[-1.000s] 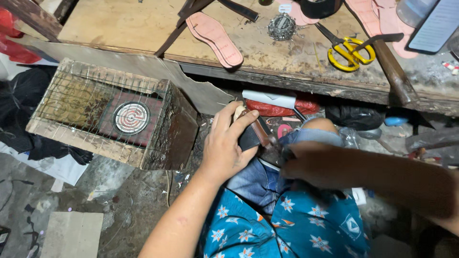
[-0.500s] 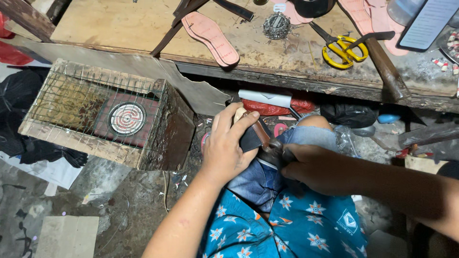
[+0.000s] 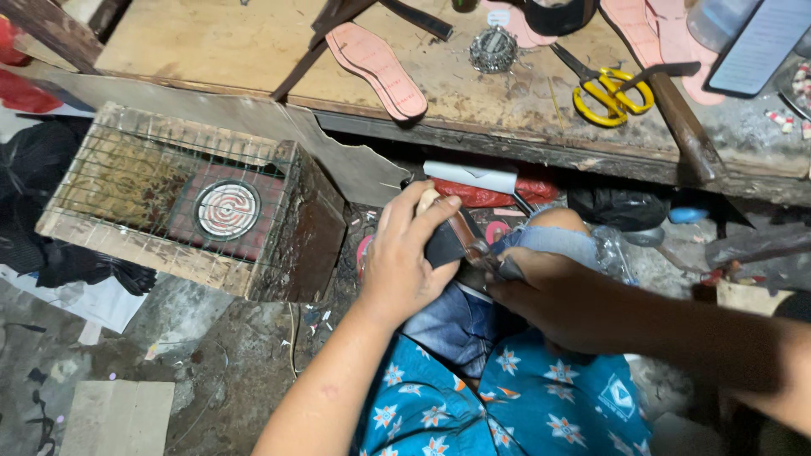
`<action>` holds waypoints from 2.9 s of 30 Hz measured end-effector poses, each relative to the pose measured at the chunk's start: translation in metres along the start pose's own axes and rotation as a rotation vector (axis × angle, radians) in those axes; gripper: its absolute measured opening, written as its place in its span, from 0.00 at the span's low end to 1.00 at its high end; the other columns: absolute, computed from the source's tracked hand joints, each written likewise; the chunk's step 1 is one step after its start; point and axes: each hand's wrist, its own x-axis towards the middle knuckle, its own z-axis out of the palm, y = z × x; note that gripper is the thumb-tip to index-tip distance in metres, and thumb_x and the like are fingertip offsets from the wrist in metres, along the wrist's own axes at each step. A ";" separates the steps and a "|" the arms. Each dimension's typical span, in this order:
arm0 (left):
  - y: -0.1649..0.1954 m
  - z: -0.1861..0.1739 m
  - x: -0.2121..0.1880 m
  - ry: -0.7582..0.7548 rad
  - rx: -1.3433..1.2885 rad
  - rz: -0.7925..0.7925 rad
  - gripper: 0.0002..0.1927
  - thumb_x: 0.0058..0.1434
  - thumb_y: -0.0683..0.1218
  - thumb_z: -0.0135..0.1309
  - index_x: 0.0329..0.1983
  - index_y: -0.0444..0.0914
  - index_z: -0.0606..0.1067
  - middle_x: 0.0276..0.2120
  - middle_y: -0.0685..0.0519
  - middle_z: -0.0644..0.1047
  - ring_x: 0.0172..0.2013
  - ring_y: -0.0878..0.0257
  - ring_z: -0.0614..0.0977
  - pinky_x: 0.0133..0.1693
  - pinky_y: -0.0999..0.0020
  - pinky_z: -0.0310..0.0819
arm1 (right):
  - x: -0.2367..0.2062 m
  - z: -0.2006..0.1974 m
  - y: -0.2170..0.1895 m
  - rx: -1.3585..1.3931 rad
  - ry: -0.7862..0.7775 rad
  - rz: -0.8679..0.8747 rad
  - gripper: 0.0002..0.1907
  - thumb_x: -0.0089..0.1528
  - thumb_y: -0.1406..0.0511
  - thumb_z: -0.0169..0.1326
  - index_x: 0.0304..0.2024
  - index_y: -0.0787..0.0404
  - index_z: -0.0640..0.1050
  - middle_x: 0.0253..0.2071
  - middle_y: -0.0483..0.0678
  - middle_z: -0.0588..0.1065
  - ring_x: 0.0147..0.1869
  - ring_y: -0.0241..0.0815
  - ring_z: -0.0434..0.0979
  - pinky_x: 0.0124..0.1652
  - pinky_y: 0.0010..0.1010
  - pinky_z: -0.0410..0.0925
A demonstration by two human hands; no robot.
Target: The person sits on the floor holding a shoe with a black fabric upper and pink insole across their lap. They use pincers to grip and pull the upper's edge over the sole, hammer the edge to set it, press and smooth the insole by hand, and finally place the finished shoe on a small wire-topped stand.
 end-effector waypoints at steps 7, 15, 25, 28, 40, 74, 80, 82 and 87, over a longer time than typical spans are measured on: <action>-0.041 -0.015 0.014 0.087 -0.033 -0.034 0.39 0.50 0.42 0.66 0.66 0.41 0.67 0.64 0.38 0.70 0.64 0.40 0.73 0.65 0.54 0.68 | 0.083 0.034 -0.010 0.088 0.533 -0.900 0.14 0.65 0.60 0.51 0.44 0.63 0.66 0.28 0.60 0.78 0.33 0.64 0.79 0.33 0.52 0.70; -0.073 -0.021 0.028 0.083 -0.008 -0.069 0.37 0.53 0.44 0.65 0.67 0.39 0.66 0.63 0.37 0.70 0.64 0.39 0.73 0.65 0.55 0.67 | 0.146 0.034 -0.025 -0.067 0.786 -1.016 0.14 0.65 0.61 0.54 0.46 0.64 0.68 0.31 0.62 0.77 0.36 0.66 0.79 0.34 0.51 0.71; -0.077 -0.006 0.028 0.054 0.050 -0.065 0.37 0.54 0.45 0.65 0.67 0.39 0.66 0.62 0.35 0.68 0.62 0.37 0.73 0.63 0.54 0.69 | 0.157 0.050 -0.023 0.059 0.903 -1.088 0.13 0.67 0.63 0.53 0.47 0.66 0.69 0.32 0.61 0.76 0.36 0.63 0.78 0.35 0.50 0.71; -0.074 -0.008 0.026 0.051 0.022 -0.033 0.37 0.55 0.44 0.66 0.68 0.39 0.65 0.64 0.35 0.67 0.64 0.37 0.71 0.65 0.54 0.67 | 0.134 0.041 -0.027 0.096 0.792 -0.943 0.15 0.65 0.61 0.53 0.48 0.66 0.71 0.34 0.62 0.77 0.38 0.65 0.77 0.36 0.52 0.69; -0.042 -0.033 -0.023 -0.072 -0.167 -0.192 0.54 0.47 0.45 0.73 0.74 0.38 0.56 0.64 0.42 0.71 0.64 0.47 0.76 0.65 0.58 0.69 | 0.061 0.042 0.016 0.385 -0.165 -0.802 0.23 0.65 0.61 0.48 0.59 0.63 0.76 0.55 0.48 0.80 0.62 0.39 0.75 0.61 0.30 0.62; -0.020 -0.008 0.009 0.149 0.233 -0.286 0.51 0.45 0.48 0.71 0.69 0.33 0.59 0.60 0.36 0.67 0.59 0.35 0.70 0.57 0.50 0.68 | 0.090 0.045 -0.009 -0.235 0.747 -1.008 0.23 0.60 0.65 0.55 0.55 0.70 0.70 0.43 0.64 0.75 0.50 0.65 0.75 0.50 0.51 0.67; -0.038 -0.027 0.005 0.056 0.052 -0.079 0.50 0.45 0.45 0.70 0.72 0.36 0.61 0.62 0.39 0.69 0.62 0.39 0.72 0.63 0.52 0.68 | 0.086 0.052 -0.015 -0.198 0.818 -1.143 0.12 0.64 0.65 0.52 0.48 0.66 0.73 0.41 0.61 0.75 0.46 0.64 0.76 0.47 0.49 0.70; -0.041 -0.027 0.004 0.080 0.022 -0.068 0.51 0.47 0.46 0.71 0.73 0.36 0.60 0.63 0.38 0.69 0.63 0.39 0.72 0.65 0.52 0.67 | 0.084 0.060 -0.011 -0.205 0.757 -1.135 0.14 0.63 0.66 0.51 0.50 0.67 0.73 0.42 0.63 0.75 0.46 0.65 0.76 0.46 0.49 0.69; -0.042 -0.044 -0.015 0.000 -0.122 -0.121 0.49 0.47 0.42 0.69 0.73 0.37 0.62 0.67 0.39 0.69 0.69 0.44 0.72 0.69 0.57 0.65 | 0.077 0.080 0.044 -0.397 0.414 -1.044 0.26 0.58 0.65 0.51 0.57 0.72 0.72 0.50 0.67 0.75 0.46 0.66 0.75 0.45 0.51 0.68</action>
